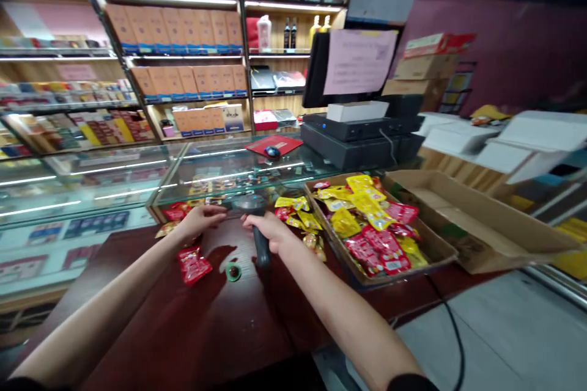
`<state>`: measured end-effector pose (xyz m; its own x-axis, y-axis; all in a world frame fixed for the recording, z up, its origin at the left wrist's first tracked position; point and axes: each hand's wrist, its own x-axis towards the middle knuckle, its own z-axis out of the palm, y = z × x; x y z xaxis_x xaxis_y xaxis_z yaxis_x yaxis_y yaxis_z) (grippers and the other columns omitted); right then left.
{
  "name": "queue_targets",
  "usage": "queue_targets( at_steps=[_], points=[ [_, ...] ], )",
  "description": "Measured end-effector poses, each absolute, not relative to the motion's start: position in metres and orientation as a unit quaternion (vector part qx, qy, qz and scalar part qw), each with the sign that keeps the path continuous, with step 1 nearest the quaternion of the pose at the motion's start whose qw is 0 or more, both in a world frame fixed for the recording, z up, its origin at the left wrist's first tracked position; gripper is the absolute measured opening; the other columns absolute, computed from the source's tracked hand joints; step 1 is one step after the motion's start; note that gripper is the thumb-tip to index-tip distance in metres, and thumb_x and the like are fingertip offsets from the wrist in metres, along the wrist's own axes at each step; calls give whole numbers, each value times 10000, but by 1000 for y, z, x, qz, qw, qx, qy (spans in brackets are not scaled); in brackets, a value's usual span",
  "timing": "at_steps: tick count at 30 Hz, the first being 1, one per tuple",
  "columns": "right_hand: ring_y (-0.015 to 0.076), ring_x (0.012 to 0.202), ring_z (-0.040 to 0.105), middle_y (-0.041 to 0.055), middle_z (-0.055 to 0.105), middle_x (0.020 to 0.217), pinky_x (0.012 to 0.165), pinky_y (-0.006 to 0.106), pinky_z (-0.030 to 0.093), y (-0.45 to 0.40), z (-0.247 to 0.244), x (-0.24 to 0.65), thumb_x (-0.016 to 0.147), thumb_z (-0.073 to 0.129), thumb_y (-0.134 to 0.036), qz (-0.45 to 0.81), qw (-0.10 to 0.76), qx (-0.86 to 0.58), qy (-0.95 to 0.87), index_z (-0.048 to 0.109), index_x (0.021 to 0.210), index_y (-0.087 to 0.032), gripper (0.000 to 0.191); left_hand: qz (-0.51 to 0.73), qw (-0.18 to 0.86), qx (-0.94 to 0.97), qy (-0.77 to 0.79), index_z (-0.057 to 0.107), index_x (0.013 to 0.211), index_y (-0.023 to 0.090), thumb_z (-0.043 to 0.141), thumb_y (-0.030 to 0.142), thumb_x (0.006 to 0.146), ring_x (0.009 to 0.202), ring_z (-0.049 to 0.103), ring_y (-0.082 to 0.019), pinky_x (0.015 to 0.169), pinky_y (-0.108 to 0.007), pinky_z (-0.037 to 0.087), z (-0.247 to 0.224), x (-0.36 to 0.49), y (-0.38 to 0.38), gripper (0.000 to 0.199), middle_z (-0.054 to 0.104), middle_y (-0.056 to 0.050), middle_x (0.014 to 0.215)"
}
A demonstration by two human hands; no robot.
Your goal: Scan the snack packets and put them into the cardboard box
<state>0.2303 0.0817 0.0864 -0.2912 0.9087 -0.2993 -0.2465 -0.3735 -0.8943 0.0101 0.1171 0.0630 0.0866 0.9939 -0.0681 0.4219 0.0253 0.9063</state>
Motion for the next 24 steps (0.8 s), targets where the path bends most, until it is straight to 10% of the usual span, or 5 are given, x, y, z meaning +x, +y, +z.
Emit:
queue_targets(
  at_steps=[5,9,24],
  points=[
    [120,661,583,19,607,665,663,259,492,77,53,162,611,580,-88,750,308,-439,-388,626,698,-129,106,237,174,642,708,701,801,210,666,376,697,813,635,-257,740,-308,442,44,-49,65,199,687,-90,801],
    [102,587,572,12,578,597,600,222,472,80,37,132,631,560,-65,763,267,-453,-376,591,651,-117,64,173,78,591,784,598,916,170,630,520,695,871,628,-333,711,-355,433,36,-63,39,415,658,-178,926],
    [76,511,511,-15,588,590,518,186,434,96,37,169,595,558,-59,715,363,-449,-395,636,714,-128,158,294,375,640,603,509,1251,206,744,217,594,635,591,-156,630,-239,436,21,-20,70,698,622,12,690]
  ],
)
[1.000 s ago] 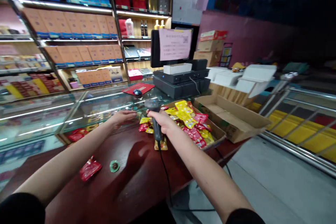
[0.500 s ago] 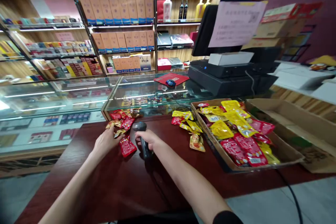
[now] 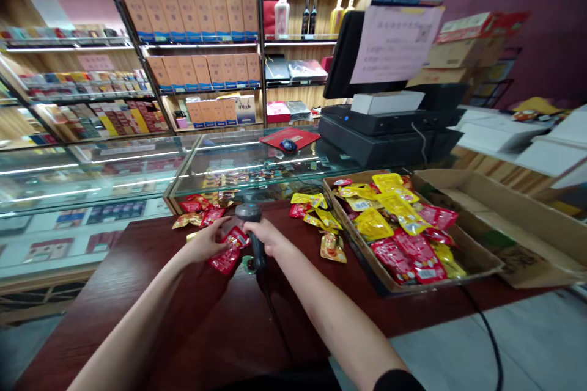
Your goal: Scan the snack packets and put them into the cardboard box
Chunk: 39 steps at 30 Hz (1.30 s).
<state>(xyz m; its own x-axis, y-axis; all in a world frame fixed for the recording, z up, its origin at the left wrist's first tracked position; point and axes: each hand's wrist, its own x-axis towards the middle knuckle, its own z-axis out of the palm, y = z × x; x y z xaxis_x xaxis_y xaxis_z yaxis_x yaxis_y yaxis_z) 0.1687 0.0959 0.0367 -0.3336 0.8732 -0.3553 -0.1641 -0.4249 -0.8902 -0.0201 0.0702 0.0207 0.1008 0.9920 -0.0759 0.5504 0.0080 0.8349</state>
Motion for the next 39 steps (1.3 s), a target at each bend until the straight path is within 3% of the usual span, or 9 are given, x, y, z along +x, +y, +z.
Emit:
queue_targets(
  at_steps=[6,11,14,17,24,30,35,39],
  points=[
    [99,430,480,-23,550,505,455,225,434,100,43,208,587,580,-92,701,363,-475,-388,623,707,-126,132,362,482,622,500,587,1168,178,785,168,565,899,628,-180,813,-251,477,41,25,105,634,685,-49,933],
    [116,555,570,1,608,609,580,243,514,102,32,227,597,561,-85,695,458,-474,-288,608,750,-131,167,473,560,420,535,544,1187,152,807,245,618,748,655,-144,750,-275,530,26,54,127,634,687,-68,886],
    [114,619,597,28,654,720,617,232,522,104,24,230,607,544,-93,688,519,-451,-232,618,797,-122,206,441,698,288,486,602,1033,116,749,340,701,758,675,-162,754,-291,552,12,64,133,426,682,-109,898],
    [104,631,598,29,669,771,622,215,514,102,19,228,602,554,-107,665,543,-458,-231,624,795,-129,207,389,759,262,452,617,950,100,744,302,712,790,686,-200,767,-329,565,3,67,137,337,687,-131,903],
    [118,612,582,-6,616,637,565,208,467,76,16,221,603,621,-170,584,497,-522,-373,646,781,-143,182,369,688,300,548,604,868,132,774,190,668,599,655,-150,591,-276,565,18,57,158,269,684,-54,727],
    [137,565,609,34,636,681,457,219,444,55,17,209,646,624,-219,655,430,-491,-382,586,744,-150,126,369,650,338,572,627,846,160,798,235,634,495,572,-79,519,-183,494,37,52,178,283,655,2,651],
    [92,364,468,-38,487,413,355,189,341,46,22,198,652,569,-213,620,416,-529,-403,523,600,-157,89,354,647,350,577,599,802,164,774,245,664,477,535,-61,507,-167,461,38,55,183,237,629,23,623],
    [85,312,411,-58,446,357,350,200,334,40,26,194,633,530,-198,609,426,-527,-413,502,579,-168,67,357,657,348,566,581,790,163,763,214,677,495,544,-66,526,-178,470,38,57,182,220,624,23,631]
  ],
)
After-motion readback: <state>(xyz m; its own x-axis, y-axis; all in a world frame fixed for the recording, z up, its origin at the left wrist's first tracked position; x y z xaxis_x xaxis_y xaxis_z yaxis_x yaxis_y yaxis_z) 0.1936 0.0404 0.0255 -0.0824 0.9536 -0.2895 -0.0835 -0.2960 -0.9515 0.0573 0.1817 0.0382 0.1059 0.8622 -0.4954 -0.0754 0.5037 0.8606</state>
